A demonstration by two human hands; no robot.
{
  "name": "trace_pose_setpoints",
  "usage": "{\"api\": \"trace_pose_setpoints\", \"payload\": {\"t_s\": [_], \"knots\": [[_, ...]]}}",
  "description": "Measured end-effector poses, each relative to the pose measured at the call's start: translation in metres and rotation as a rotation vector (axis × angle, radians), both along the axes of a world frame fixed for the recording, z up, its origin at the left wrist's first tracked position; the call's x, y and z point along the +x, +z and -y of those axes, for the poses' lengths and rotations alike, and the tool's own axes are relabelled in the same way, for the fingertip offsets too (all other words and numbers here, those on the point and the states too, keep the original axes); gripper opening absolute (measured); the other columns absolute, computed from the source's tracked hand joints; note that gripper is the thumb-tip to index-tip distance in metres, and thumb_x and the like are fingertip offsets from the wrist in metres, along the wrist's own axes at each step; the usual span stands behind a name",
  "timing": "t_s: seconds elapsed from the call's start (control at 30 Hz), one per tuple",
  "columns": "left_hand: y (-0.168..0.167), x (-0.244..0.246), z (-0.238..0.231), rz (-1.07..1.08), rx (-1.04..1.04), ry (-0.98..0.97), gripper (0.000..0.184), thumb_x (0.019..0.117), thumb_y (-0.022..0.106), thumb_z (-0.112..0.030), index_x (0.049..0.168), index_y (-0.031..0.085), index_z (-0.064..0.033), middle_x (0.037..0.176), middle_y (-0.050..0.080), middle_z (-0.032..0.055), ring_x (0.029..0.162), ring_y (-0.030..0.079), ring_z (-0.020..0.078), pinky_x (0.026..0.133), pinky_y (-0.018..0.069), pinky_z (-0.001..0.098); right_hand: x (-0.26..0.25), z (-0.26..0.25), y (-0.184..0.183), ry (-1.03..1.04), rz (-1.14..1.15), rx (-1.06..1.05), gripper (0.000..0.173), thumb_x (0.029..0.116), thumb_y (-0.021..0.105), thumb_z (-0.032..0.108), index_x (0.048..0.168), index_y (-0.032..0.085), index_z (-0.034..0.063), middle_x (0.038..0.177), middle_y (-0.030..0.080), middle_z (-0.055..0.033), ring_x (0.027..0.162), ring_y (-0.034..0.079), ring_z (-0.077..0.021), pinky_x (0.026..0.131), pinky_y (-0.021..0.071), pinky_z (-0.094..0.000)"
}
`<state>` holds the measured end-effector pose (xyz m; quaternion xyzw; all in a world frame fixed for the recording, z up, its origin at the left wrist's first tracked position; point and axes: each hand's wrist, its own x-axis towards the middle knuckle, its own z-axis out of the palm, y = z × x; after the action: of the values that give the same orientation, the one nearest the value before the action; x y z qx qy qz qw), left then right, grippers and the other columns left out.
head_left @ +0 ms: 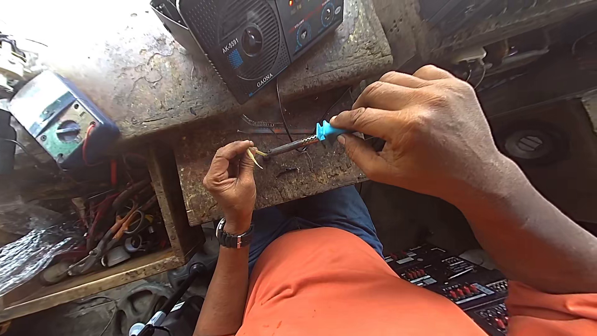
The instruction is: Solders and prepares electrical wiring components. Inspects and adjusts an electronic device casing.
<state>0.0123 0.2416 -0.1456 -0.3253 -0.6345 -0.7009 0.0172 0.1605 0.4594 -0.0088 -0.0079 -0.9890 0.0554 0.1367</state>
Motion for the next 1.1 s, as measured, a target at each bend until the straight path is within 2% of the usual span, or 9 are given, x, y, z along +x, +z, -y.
{"api": "trace_pose_setpoints", "payload": {"t_s": [1.1], "knots": [[-0.001,0.0,-0.0007,-0.019,0.011,0.005,0.022,0.0927,0.07,0.006,0.115,0.07,0.0013,0.112,0.072,0.0098,0.098,0.073,0.0213,0.087,0.0633,0.0363,0.0008,0.0034,0.0023,0.007,-0.007,0.019,0.031,0.0968,0.054,0.025,0.11,0.079,0.0133,0.093,0.069,-0.0083,0.087,0.063,-0.0285,0.071,0.0409,-0.0473]]}}
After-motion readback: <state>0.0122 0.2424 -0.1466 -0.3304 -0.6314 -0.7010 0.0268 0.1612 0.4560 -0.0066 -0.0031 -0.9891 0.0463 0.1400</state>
